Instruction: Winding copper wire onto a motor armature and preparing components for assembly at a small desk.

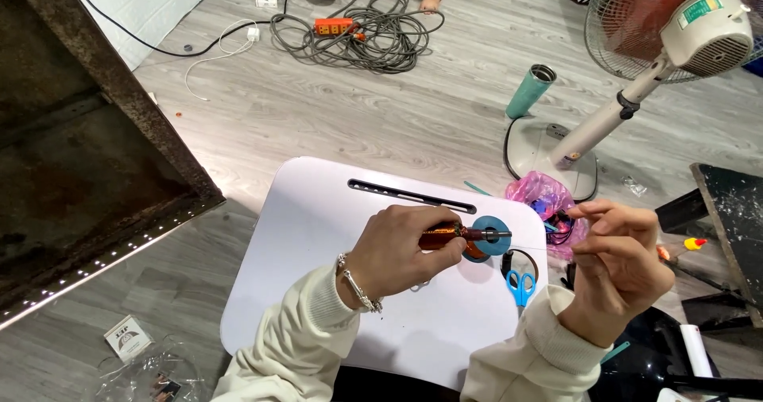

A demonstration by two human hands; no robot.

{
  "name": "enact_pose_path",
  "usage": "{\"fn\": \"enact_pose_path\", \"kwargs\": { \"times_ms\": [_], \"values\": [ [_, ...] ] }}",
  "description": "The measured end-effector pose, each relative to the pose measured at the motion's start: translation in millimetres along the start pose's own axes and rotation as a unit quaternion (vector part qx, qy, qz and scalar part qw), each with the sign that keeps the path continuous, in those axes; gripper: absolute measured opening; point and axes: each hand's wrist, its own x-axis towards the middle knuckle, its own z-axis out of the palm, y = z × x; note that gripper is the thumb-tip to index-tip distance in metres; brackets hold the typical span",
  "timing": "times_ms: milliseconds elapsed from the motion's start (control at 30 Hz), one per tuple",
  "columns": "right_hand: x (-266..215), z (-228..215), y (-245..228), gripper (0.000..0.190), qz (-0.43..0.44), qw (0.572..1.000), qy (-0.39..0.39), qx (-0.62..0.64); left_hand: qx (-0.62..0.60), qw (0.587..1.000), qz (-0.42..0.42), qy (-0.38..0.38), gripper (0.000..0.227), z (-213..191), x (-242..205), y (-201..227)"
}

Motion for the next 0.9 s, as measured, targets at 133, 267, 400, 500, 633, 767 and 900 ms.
{"fn": "enact_pose_path", "kwargs": {
  "times_ms": [133,267,400,500,633,767,900],
  "values": [
    [-0.4,0.0,-1.9,0.012,0.003,0.999,0.007,0.031,0.010,1.000,-0.001,0.003,0.020,4.0,-1.4,0.8],
    [-2.4,0.4,0.4,0.014,0.004,0.999,0.012,0.052,0.015,1.000,0.012,0.017,0.021,7.6,-2.3,-1.8],
    [-5.1,-8.9,7.2,0.014,-0.002,0.998,0.014,0.064,0.017,1.000,0.000,0.005,0.021,10.0,-3.7,2.5],
    [-4.9,-15.8,9.7,0.005,0.004,0.980,0.018,0.197,0.021,1.000,0.004,0.022,0.022,11.5,-2.7,0.1],
    [-9.8,-24.2,15.3,0.007,0.026,0.981,0.050,0.183,0.008,0.999,0.003,0.036,0.026,11.5,-3.1,-5.1],
    [-3.4,5.2,-10.5,0.020,-0.002,0.987,0.061,0.145,-0.015,0.999,0.007,0.041,0.024,11.1,-4.0,-4.1],
    [-20.2,23.2,-31.6,0.031,-0.045,0.991,0.060,0.107,-0.022,0.998,0.039,0.053,0.026,13.8,-2.4,-9.2]
  ]
}}
